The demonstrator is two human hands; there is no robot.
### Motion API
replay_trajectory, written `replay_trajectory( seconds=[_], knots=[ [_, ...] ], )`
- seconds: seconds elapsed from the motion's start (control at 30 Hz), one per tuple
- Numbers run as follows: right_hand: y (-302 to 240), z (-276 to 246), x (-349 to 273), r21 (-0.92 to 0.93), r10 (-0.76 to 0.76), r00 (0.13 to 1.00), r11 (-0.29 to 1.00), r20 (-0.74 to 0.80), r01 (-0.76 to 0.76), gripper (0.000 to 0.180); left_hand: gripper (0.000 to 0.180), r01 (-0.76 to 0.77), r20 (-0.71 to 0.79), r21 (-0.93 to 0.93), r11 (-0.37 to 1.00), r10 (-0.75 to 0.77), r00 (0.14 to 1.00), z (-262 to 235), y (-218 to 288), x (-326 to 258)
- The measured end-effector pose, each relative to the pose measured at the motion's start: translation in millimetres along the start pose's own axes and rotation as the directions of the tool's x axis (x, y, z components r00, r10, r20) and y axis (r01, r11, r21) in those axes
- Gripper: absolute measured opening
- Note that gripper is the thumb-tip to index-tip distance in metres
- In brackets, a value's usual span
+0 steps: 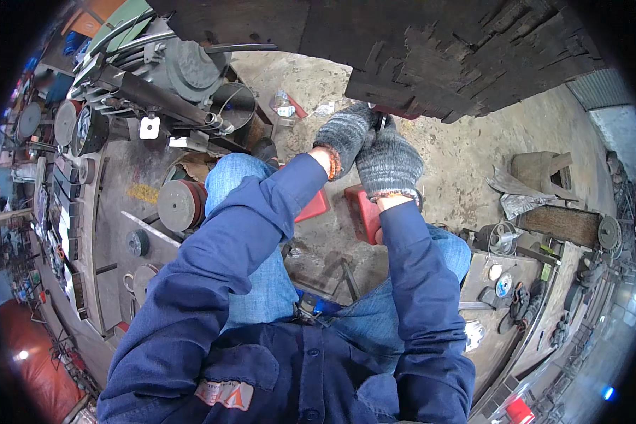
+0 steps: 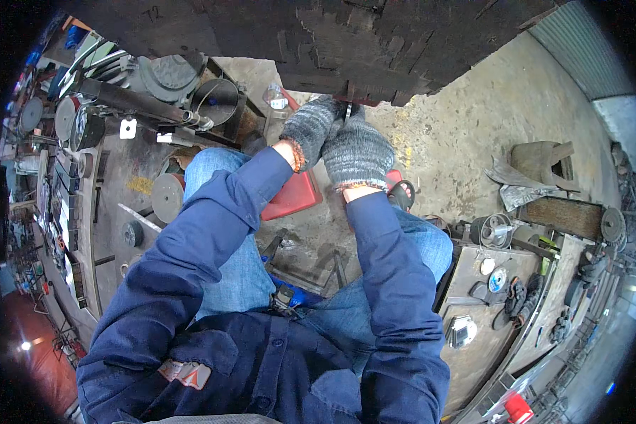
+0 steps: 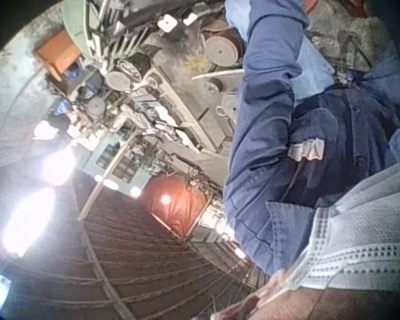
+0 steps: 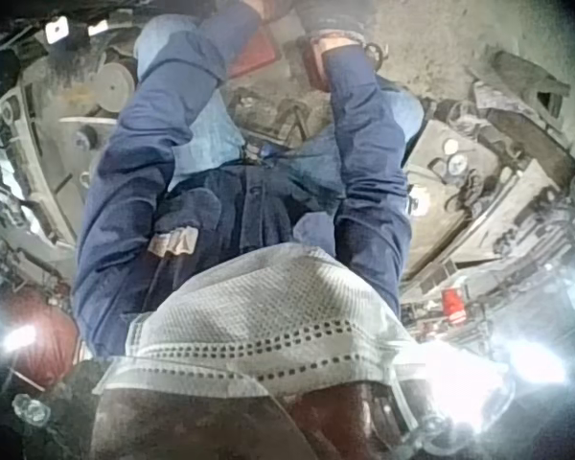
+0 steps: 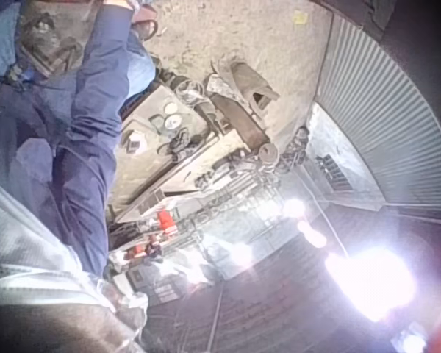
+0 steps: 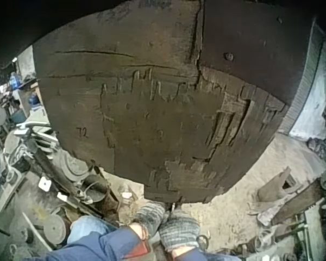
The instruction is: Grinding and finishing the edges of small rectangular metal plates using a stationary belt grinder.
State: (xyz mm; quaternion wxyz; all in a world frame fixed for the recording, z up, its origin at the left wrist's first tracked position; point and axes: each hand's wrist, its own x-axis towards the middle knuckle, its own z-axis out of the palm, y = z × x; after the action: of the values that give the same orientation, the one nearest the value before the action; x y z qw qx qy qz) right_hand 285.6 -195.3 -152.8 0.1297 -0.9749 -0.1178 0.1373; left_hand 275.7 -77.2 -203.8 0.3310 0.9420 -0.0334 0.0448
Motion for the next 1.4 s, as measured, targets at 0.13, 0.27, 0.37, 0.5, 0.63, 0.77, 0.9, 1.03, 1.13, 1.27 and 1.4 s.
replay_trajectory(
  seconds=[0.13, 0.27, 0.37, 0.5, 0.63, 0.77, 0.9, 1.03, 1.13, 1.27, 1.4],
  knots=[
    [12, 7, -10, 0.042, -0.083, 0.987, 0.995, -0.135, 0.089, 0.053, 0.033, -0.100, -0.053, 0.017, 0.995, 0.100, 0.994, 0, 5, -11],
    [9, -4, -30, 0.070, -0.032, 0.996, 0.997, -0.088, 0.039, 0.054, 0.033, 0.240, 0.129, -0.742, 0.626, -0.218, 0.967, -3, 22, -21],
    [8, -5, -23, 0.113, -0.033, 0.996, 0.993, -0.087, 0.043, 0.055, 0.036, 0.088, -0.036, -0.556, 0.827, -0.130, 0.991, -2, 15, -18],
    [10, 9, -5, 0.074, -0.034, 0.995, 0.996, -0.097, 0.041, 0.053, 0.036, -0.069, -0.062, -0.017, 0.997, 0.068, 0.996, 4, 2, -6],
    [3, 8, 4, 0.042, 0.009, 0.999, 0.999, -0.046, -0.007, 0.051, 0.035, 0.007, -0.008, 0.011, 1.000, -0.007, 1.000, 7, -4, 2],
    [2, 7, 3, 0.040, 0.005, 0.999, 0.999, -0.046, -0.004, 0.051, 0.035, 0.040, 0.038, 0.011, 0.999, -0.040, 0.998, 6, -5, 3],
    [7, 4, -13, 0.016, -0.060, 0.997, 0.998, -0.044, 0.061, 0.054, 0.039, -0.038, -0.017, 0.032, 0.999, 0.039, 0.999, -3, 7, -11],
    [28, 19, -50, 0.073, -0.138, 0.956, 0.984, -0.259, 0.162, 0.067, 0.044, 0.030, -0.044, -0.647, 0.761, -0.076, 0.996, -3, 34, -43],
    [38, 21, -69, 0.135, -0.195, 0.919, 0.958, -0.342, 0.254, 0.062, 0.041, -0.290, -0.187, -0.074, 0.954, 0.272, 0.944, 2, 24, -66],
    [46, 30, -80, 0.114, -0.339, 0.778, 0.880, -0.528, 0.461, 0.032, 0.041, -0.198, -0.169, -0.598, 0.777, 0.120, 0.978, -12, 46, -78],
    [53, 32, -79, 0.170, -0.318, 0.804, 0.876, -0.502, 0.452, 0.024, 0.039, -0.253, -0.190, -0.430, 0.867, 0.187, 0.964, -16, 51, -76]
  ],
)
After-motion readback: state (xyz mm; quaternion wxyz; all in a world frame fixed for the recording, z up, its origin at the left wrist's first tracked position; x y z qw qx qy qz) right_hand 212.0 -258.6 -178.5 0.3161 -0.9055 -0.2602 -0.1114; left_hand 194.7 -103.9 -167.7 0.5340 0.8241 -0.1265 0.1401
